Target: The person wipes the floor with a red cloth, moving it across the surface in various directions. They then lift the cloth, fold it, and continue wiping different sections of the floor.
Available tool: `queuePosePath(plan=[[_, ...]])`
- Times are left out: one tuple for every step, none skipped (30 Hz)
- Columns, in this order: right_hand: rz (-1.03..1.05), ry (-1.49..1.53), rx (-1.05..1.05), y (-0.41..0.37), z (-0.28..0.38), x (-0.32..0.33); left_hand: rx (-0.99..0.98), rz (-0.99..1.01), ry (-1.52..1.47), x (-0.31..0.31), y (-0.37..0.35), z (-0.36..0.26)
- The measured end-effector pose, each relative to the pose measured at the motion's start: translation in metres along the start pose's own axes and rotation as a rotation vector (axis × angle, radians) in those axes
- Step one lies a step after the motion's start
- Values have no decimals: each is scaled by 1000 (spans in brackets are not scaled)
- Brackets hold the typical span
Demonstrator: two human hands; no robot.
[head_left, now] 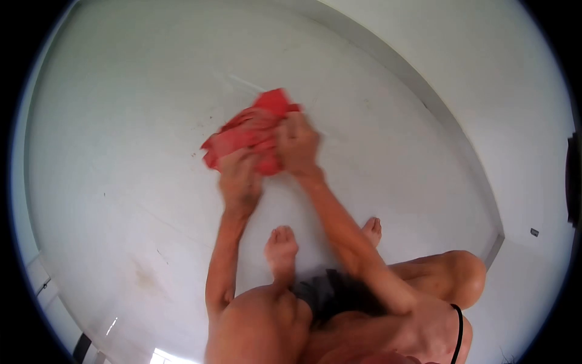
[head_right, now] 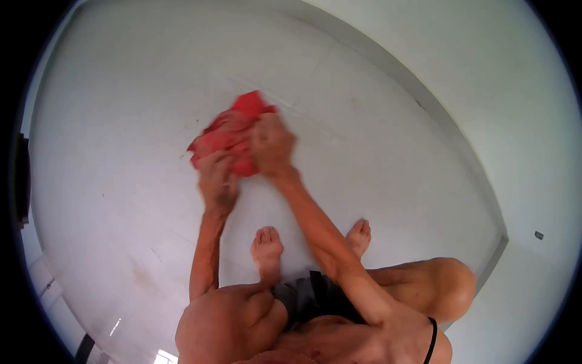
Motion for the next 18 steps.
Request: queuePosePath(plan=[[-101,-58,18,7,-14,30,-74,85,-85,-22,11,-17],[-156,-178,25,14,-33,59,-141,170,-170,-47,17,-37],[-199,-215,-51,19,-60,87,-247,200,-200,-73,19,-58],[-247,-303,-85,19,-90,110,-249,313,-262,-107,18,-77],[-261,-389,-80,14,-129,124,-254,428,-328,-140,13,-92],[-272,-481,-71,12,-153,137,-257,457,-361,-156,12,-99],[-189,-568,-136,6,-185,142,-258,486,-401,-171,10,-107],[-107,-661,-203,1,-210,150,-262,514,-449,-187,7,-113],[-28,-752,-273,-3,-227,157,-195,456,-441,-196,8,-103],[-32,-765,-285,-11,-237,161,-125,396,-438,-210,1,-79],[-47,-754,-319,-18,-246,170,-72,357,-414,-217,4,-67],[-53,-747,-348,-25,-242,175,43,334,-343,-209,13,-54],[-83,-721,-402,-33,-239,180,158,308,-266,-199,22,-41],[-113,-694,-457,-36,-228,187,192,265,-211,-200,26,-33],[-140,-669,-513,-39,-217,191,226,223,-157,-200,30,-22],[-81,-662,-593,-42,-218,186,257,178,-104,-200,33,-15],[-24,-652,-669,-43,-223,179,254,265,-92,-211,37,-19],[32,-642,-738,-39,-228,175,252,345,-81,-217,45,-26]])
Point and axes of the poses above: each hand's wrist, its own y-axis towards the middle knuckle, its own x-axis out of the back of the hand, z = x × y, the point moved 9 cm from there along y, towards the middle knuckle, and after that the axes turned 4 degrees about -y, right-handed, at the moved point
